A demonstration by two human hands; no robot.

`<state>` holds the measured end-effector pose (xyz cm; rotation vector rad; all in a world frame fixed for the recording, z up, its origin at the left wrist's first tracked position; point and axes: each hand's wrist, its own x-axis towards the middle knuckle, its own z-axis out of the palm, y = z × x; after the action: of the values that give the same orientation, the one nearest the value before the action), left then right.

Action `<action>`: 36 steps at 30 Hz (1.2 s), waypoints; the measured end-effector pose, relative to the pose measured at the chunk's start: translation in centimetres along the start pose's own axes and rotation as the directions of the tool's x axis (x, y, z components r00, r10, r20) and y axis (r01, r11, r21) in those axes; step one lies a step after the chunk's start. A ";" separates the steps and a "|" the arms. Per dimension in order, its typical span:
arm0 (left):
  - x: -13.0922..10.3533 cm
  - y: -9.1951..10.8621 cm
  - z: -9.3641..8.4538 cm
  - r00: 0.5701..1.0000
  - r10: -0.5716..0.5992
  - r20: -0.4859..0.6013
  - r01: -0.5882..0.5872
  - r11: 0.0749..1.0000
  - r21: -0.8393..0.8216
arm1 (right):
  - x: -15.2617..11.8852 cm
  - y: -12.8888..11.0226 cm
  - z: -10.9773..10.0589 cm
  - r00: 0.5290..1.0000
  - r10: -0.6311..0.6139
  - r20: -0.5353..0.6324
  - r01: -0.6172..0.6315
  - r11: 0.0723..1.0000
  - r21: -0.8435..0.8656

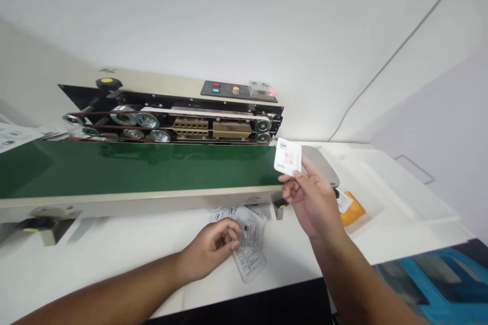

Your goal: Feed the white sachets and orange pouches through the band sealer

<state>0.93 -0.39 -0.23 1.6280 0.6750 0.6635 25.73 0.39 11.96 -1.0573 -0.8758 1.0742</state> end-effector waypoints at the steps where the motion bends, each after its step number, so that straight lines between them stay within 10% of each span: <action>1: 0.0 0.0 0.0 1.000 0.002 0.000 -0.002 1.000 0.002 | 0.8 -0.4 0.0 1.000 0.007 -0.005 -0.007 1.000 0.011; 13: 0.0 -0.1 0.1 1.000 0.009 -0.021 -0.009 1.000 0.005 | 6.7 -0.4 0.9 0.990 0.142 0.025 -0.142 0.990 0.010; 25: -0.1 -0.1 0.1 0.999 0.021 -0.042 -0.020 0.999 0.032 | 7.3 0.1 0.0 0.982 0.046 -0.181 -0.036 0.998 0.056; 36: 0.0 0.0 0.0 0.999 0.018 -0.050 -0.015 0.999 0.045 | 8.8 0.1 0.9 0.992 0.110 -0.060 -0.109 0.993 0.035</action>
<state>0.95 -0.44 -0.24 1.6638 0.7184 0.7084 27.18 9.06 12.63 -1.1167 -0.7565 1.1373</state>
